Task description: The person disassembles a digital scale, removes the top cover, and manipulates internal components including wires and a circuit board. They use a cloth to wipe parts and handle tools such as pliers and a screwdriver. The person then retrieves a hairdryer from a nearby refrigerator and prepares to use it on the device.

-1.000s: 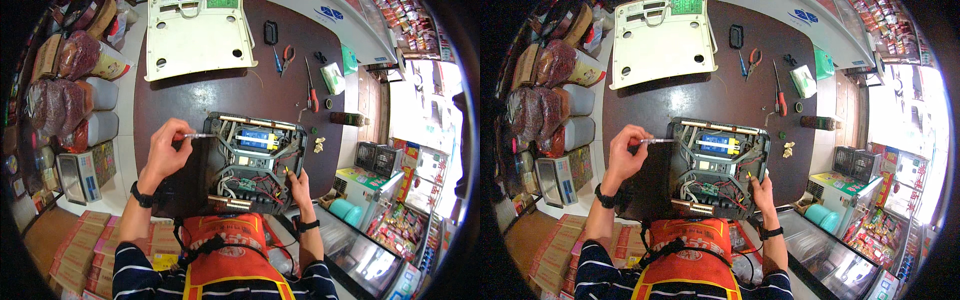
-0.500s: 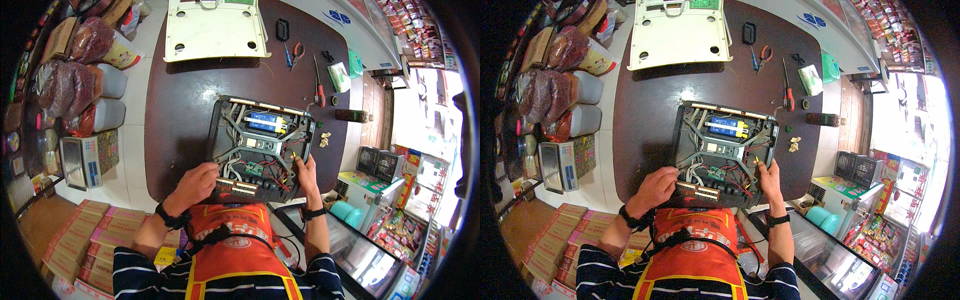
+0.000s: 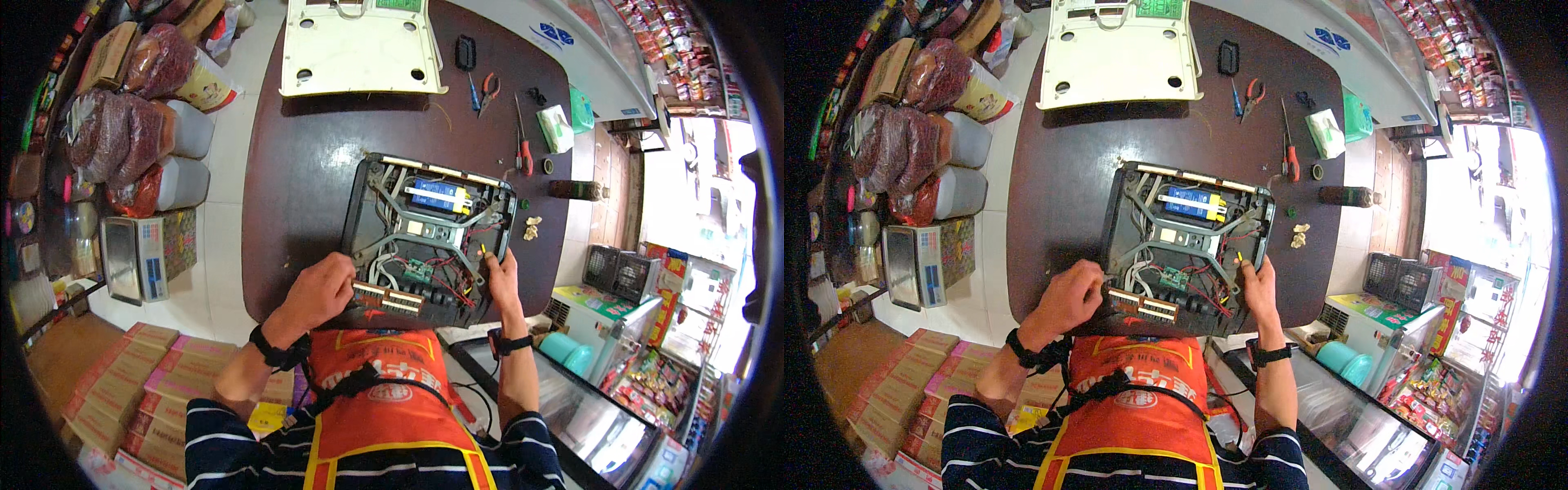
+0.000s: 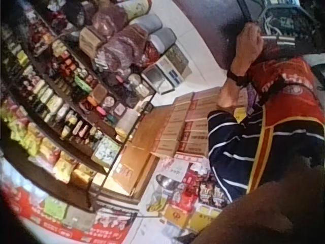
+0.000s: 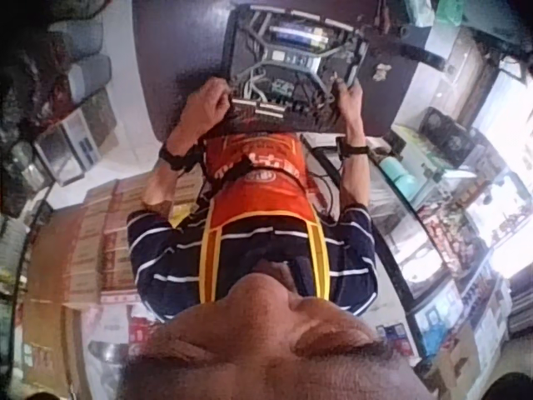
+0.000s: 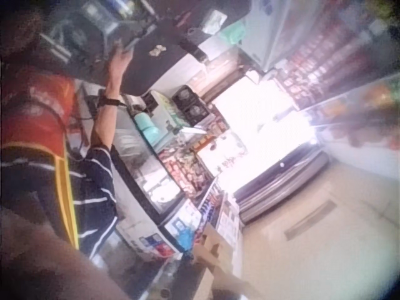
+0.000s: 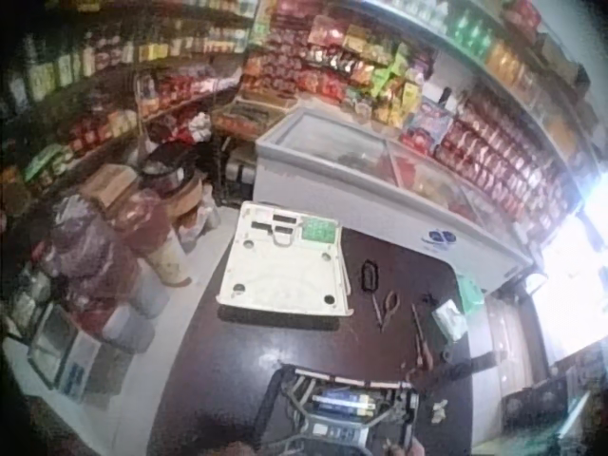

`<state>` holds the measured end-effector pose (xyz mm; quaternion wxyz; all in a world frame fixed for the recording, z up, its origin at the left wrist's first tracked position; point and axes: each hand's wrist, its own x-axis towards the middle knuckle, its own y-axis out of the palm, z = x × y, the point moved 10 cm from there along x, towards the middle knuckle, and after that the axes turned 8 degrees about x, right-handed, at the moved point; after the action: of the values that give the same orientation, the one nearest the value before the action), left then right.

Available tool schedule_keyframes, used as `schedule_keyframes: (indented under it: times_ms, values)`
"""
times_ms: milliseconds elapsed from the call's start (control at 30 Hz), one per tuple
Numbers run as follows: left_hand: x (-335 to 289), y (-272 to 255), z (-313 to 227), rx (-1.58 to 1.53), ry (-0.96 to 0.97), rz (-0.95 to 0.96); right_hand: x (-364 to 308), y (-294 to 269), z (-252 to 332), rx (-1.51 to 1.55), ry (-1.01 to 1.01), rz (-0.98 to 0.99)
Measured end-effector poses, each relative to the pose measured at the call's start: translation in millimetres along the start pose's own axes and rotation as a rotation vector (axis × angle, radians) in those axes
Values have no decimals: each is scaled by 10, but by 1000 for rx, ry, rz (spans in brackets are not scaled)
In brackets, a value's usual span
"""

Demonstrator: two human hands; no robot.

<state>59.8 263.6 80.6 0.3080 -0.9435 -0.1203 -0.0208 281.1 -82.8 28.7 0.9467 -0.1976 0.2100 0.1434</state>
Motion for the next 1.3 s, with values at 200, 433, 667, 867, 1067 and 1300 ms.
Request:
schedule_keyframes:
  times_ms: [200,433,667,867,1067,1300]
  values:
    - [0,130,117,78,-55,36,1,-3,-86,33,11,10]
    - [-44,208,-18,76,62,57,1,-29,-151,-21,42,-7]
    - [-11,169,77,39,22,47,50,-7,-122,-32,-23,11]
    - [23,148,26,45,81,13,73,-24,-233,47,6,-25]
    - [64,117,20,49,66,28,155,-48,-403,81,1,-21]
    - [101,-9,198,-35,-179,95,212,2,-397,108,-96,10]
